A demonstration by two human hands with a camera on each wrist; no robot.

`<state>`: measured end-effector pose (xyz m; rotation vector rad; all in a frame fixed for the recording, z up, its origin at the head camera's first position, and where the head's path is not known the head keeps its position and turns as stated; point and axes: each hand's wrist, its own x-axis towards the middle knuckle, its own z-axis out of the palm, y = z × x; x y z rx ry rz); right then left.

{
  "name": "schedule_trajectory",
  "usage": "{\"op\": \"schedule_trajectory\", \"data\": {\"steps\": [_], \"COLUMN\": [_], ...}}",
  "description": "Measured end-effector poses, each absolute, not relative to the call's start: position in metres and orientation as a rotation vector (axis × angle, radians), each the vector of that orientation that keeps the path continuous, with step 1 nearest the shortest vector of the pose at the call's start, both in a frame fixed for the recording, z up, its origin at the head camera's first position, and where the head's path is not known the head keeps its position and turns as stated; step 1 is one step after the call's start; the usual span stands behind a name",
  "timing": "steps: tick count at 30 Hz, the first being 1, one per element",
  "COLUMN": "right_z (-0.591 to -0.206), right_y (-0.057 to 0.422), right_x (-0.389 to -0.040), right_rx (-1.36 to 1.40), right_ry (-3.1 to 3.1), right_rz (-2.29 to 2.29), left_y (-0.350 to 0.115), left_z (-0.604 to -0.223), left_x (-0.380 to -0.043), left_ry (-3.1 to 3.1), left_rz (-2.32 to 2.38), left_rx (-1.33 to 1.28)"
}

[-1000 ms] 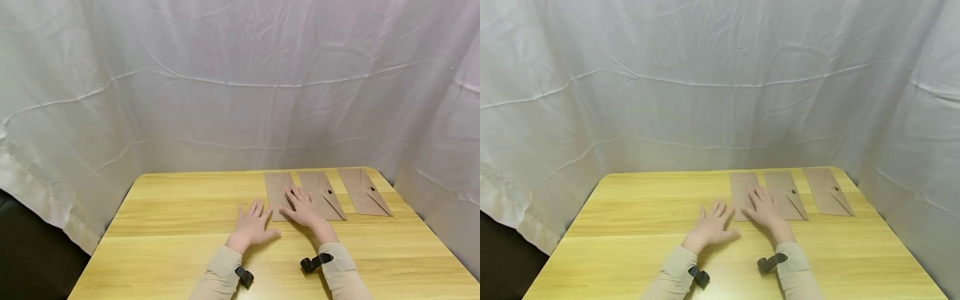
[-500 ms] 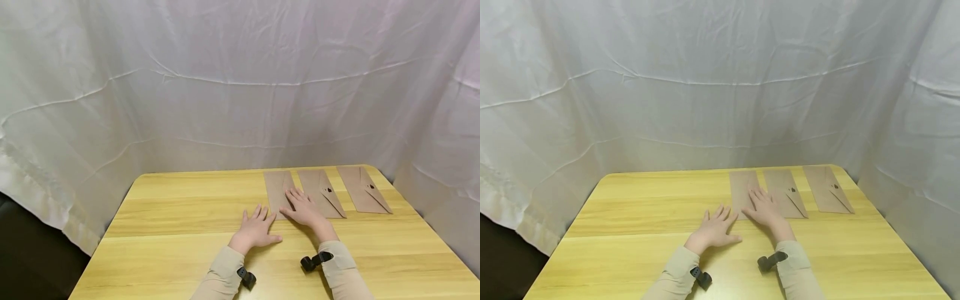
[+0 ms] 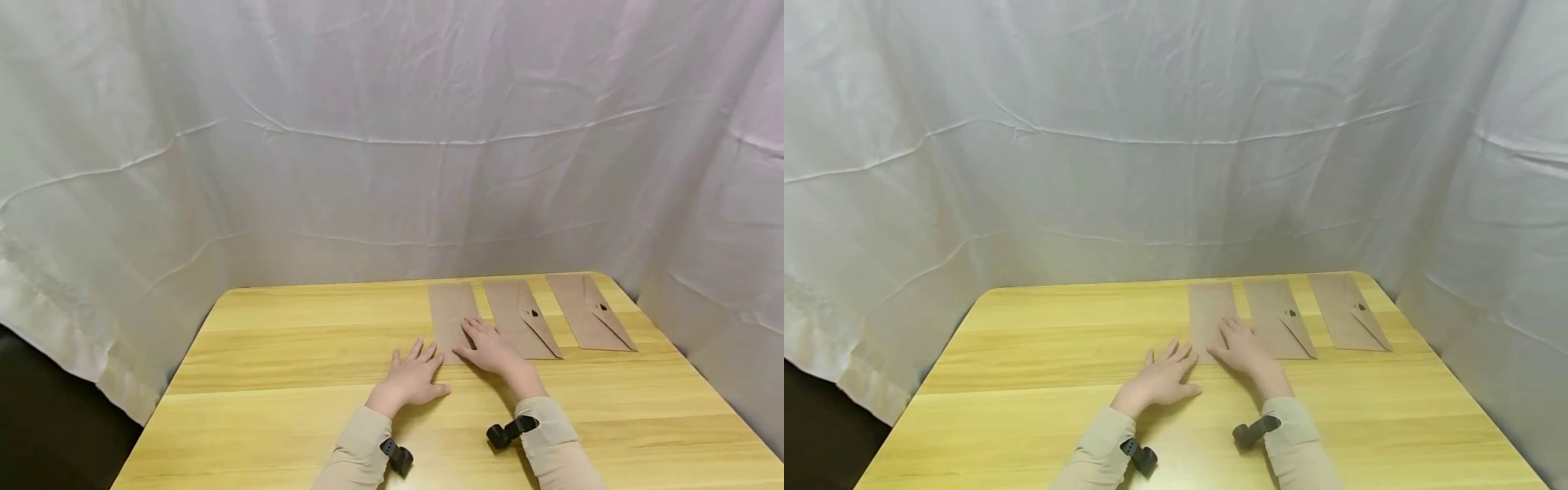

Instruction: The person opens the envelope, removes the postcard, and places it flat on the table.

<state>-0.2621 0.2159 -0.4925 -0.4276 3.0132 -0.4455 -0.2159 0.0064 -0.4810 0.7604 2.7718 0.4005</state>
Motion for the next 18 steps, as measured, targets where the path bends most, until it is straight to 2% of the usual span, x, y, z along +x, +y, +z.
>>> {"op": "schedule_trajectory", "data": {"steps": [18], "right_z": [-0.493], "right_y": [0.171], "right_x": [-0.258], "right_rx": [-0.507], "right_ry": [3.025], "right_rz": [-0.391], "left_y": [-0.033], "left_z": [-0.466], "left_x": [-0.202], "left_ry": [2.793], "left_rz": [0.277], "left_rx": [0.729]}}
